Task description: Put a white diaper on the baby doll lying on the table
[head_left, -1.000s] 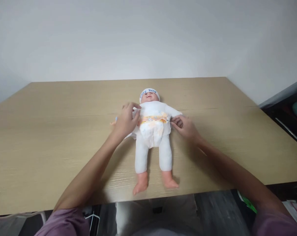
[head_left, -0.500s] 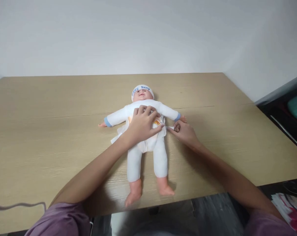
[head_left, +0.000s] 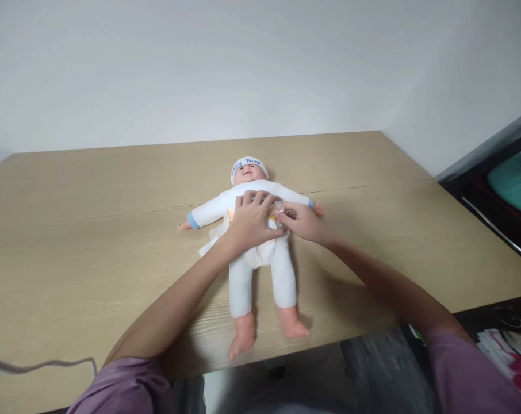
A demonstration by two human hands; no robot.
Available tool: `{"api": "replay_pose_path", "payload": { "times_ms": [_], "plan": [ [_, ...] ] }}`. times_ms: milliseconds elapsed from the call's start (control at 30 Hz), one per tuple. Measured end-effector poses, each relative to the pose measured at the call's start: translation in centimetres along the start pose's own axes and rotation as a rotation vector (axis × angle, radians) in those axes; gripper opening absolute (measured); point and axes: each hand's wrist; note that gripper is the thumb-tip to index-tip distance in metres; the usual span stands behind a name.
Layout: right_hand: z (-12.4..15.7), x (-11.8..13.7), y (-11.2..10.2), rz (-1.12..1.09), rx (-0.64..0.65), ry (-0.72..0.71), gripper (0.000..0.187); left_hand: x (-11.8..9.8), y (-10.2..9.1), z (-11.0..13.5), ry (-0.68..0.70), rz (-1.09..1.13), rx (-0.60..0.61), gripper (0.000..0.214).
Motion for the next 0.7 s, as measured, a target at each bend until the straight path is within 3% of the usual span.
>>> {"api": "replay_pose_path", "payload": {
  "times_ms": [100,233,400,467,533,700],
  "plan": [
    [-0.6,0.6,1.4,0.054,-0.034,-0.026,0.036,-0.1,0.1,0.2,-0.014,0.025,0.003,0.072],
    [1.9,0.8,1.8,0.146,-0.199,-0.314,0.022,1.0,-0.2,-0.1,-0.046,0.167,0.039,0.073],
    [5.1,-0.2,1.7,0.301,-0.094,-0.508,0.048,4.1,-2.2,-0.8,-0.047,0.633,0.223,0.069],
    [5.2,-0.8,1.6,0.367,-0.066,-0.537,0.054,5.1,-2.3,-0.4,-0.026,0.783,0.164,0.059],
    [5.0,-1.3,1.6,0.417,-0.059,-0.555,0.058,5.9,-1.8,0.7,-0.074,0.835,0.017,0.051],
    [5.0,-1.9,1.2,0.492,-0.056,-0.585,0.061,8.3,-0.1,6.7,-0.213,0.624,-0.296,0.041]
  ]
}}
Point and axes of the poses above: each hand's wrist, its own z-axis away from the middle knuckle, its own y-axis out of the palm, x = y × z, and after that the axes turned 4 degrees about -x, right-handed
